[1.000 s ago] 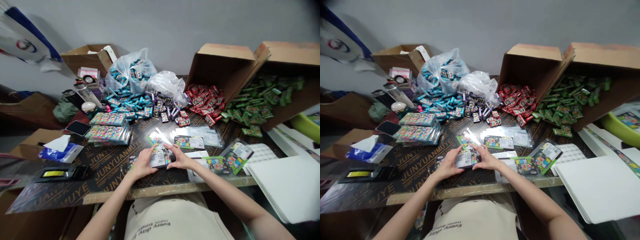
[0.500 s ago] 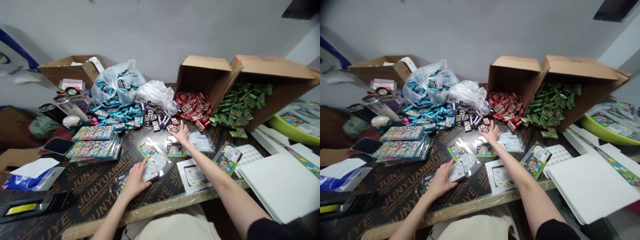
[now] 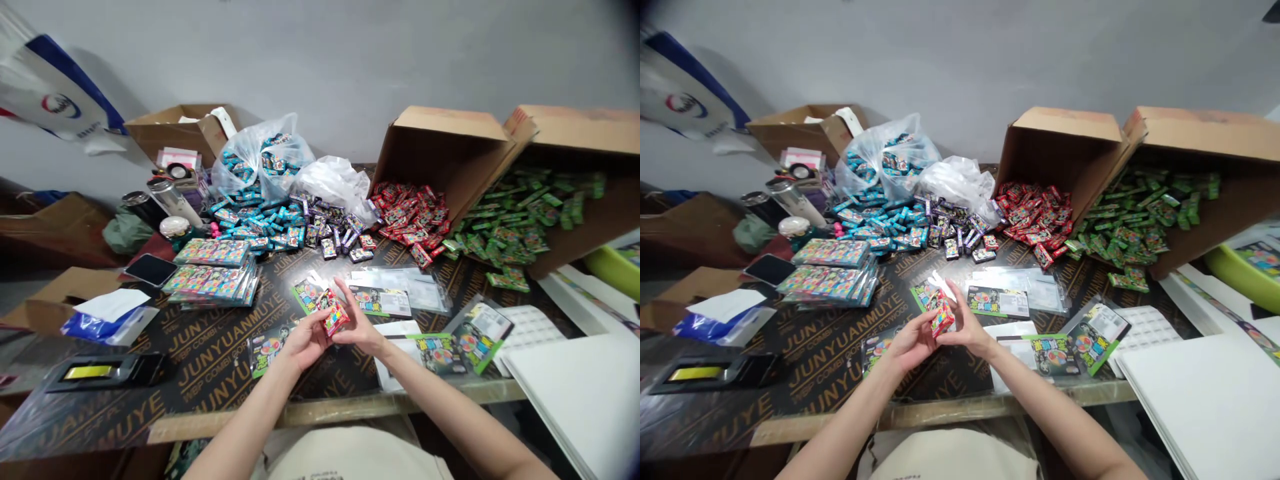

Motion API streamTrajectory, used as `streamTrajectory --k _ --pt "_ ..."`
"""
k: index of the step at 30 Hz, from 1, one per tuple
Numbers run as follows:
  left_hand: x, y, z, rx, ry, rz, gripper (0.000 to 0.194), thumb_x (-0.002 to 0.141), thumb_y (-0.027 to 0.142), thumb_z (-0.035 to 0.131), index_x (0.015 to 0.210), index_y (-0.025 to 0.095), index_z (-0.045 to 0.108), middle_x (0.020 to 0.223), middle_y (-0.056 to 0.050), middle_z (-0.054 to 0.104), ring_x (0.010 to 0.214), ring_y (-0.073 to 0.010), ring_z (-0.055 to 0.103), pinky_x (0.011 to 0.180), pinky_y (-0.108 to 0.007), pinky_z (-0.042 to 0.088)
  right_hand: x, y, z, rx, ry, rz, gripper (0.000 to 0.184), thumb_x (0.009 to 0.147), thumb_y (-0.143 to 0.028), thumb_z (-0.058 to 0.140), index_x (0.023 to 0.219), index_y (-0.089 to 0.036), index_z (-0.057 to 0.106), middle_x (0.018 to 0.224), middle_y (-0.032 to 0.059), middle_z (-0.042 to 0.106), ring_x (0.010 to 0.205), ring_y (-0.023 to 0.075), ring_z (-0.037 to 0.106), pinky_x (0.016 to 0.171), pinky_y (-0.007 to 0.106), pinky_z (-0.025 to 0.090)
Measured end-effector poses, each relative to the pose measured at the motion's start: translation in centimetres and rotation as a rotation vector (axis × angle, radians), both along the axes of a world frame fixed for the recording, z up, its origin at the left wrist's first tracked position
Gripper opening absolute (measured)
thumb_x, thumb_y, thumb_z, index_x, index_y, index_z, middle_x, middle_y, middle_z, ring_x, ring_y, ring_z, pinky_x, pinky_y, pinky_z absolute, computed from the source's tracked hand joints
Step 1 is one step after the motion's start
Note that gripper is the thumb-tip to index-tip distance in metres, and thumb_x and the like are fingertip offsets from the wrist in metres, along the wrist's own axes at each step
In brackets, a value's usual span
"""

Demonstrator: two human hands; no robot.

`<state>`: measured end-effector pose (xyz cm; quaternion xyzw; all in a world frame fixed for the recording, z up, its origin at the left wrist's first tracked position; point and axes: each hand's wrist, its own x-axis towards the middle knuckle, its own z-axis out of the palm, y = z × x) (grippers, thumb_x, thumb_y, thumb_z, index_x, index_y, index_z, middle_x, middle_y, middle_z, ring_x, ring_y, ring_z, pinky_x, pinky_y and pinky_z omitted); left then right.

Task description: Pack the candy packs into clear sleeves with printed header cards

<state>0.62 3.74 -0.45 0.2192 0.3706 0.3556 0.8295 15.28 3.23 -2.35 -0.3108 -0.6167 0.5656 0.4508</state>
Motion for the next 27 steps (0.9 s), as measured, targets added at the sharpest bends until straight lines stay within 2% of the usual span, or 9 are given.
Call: streamTrajectory --k 4,6,9,12,15,18,20,22,27 --pt "-0.1 -0.2 -0.3 0.132 0.229 -0.011 0.031 0.061 0.027 0.072 0.085 0.009 0.065 0.078 -0.007 0.068 0.062 -0.0135 0.062 0.063 -0.024 0.047 2.2 -0.4 0.5 0.222 -0.320 -0.109 0.101 0.057 -0.040 0.072 0.137 -0.024 0.013 0.141 0.0097 0.025 0.130 0.0260 0.023 0.105 0.042 0.020" --pt "-0.3 -0.3 -0.6 0.203 0.325 -0.050 0.031 0.059 0.029 0.073 0.080 0.008 0.065 0.071 -0.006 0.068 0.055 -0.0123 0.059 0.057 -0.023 0.045 2.8 -0.4 1.1 0.331 -0.458 -0.093 0.092 0.058 -0.032 0.070 0.135 -0.024 0.020 0.138 0.0088 0.030 0.127 0.0258 0.027 0.105 0.041 0.020" --pt "-0.5 -0.3 -1.0 0.327 0.425 -0.126 0.032 0.061 0.035 0.071 0.077 0.008 0.065 0.065 -0.005 0.065 0.052 -0.0117 0.057 0.053 -0.023 0.043 2.8 -0.6 1.6 0.421 -0.566 -0.096 0.082 0.056 -0.027 0.067 0.130 -0.024 0.032 0.126 0.0073 0.044 0.118 0.0260 0.039 0.101 0.039 0.026" --pt "-1.7 -0.2 -1.6 0.561 0.643 -0.136 0.039 0.069 0.045 0.061 0.089 0.011 0.065 0.078 -0.007 0.066 0.067 -0.0168 0.060 0.064 -0.028 0.045 3.0 -0.4 0.9 0.440 -0.639 -0.225 0.072 0.053 -0.030 0.067 0.120 -0.023 0.041 0.114 0.0067 0.052 0.109 0.0270 0.046 0.097 0.041 0.028" --pt "-3.9 -0.1 -2.4 0.931 1.098 -0.143 0.063 0.058 0.048 0.068 0.113 0.018 0.055 0.111 -0.012 0.057 0.102 -0.0274 0.051 0.088 -0.040 0.037 4.1 0.3 -0.9 0.448 -0.751 -0.349 0.072 0.052 -0.036 0.070 0.118 -0.022 0.043 0.113 0.0077 0.054 0.108 0.0285 0.046 0.099 0.046 0.021" --pt "-5.7 -0.5 -3.4 1.158 1.443 -0.363 0.096 0.045 0.040 0.076 0.131 0.025 0.035 0.115 -0.010 0.051 0.109 -0.0309 0.043 0.095 -0.046 0.027 4.9 0.7 -2.9 0.451 -0.855 -0.310 0.082 0.052 -0.043 0.072 0.124 -0.022 0.039 0.118 0.0096 0.052 0.111 0.0302 0.045 0.100 0.050 0.015" --pt "-6.2 -0.9 -3.8 1.191 1.493 -0.434 0.100 0.049 0.033 0.073 0.136 0.025 0.024 0.109 -0.009 0.052 0.104 -0.0286 0.046 0.094 -0.045 0.029 5.0 0.6 -3.8 0.454 -0.880 -0.247 0.088 0.052 -0.046 0.073 0.128 -0.023 0.036 0.120 0.0103 0.052 0.113 0.0306 0.043 0.101 0.052 0.011" --pt "-6.4 -1.1 -3.9 1.211 1.450 -0.397 0.100 0.052 0.029 0.070 0.137 0.024 0.017 0.111 -0.008 0.052 0.104 -0.0276 0.047 0.093 -0.043 0.030 4.7 0.4 -4.2 0.434 -0.860 -0.191 0.092 0.053 -0.048 0.073 0.131 -0.023 0.031 0.123 0.0112 0.050 0.117 0.0303 0.041 0.102 0.052 0.010" --pt "-6.3 -1.3 -3.3 1.232 1.252 -0.328 0.095 0.056 0.025 0.066 0.137 0.023 0.016 0.118 -0.008 0.048 0.108 -0.0271 0.046 0.094 -0.041 0.034 4.2 0.3 -3.1 0.330 -0.724 0.033 0.101 0.056 -0.051 0.071 0.137 -0.024 0.017 0.133 0.0118 0.041 0.120 0.0267 0.040 0.103 0.048 0.012"
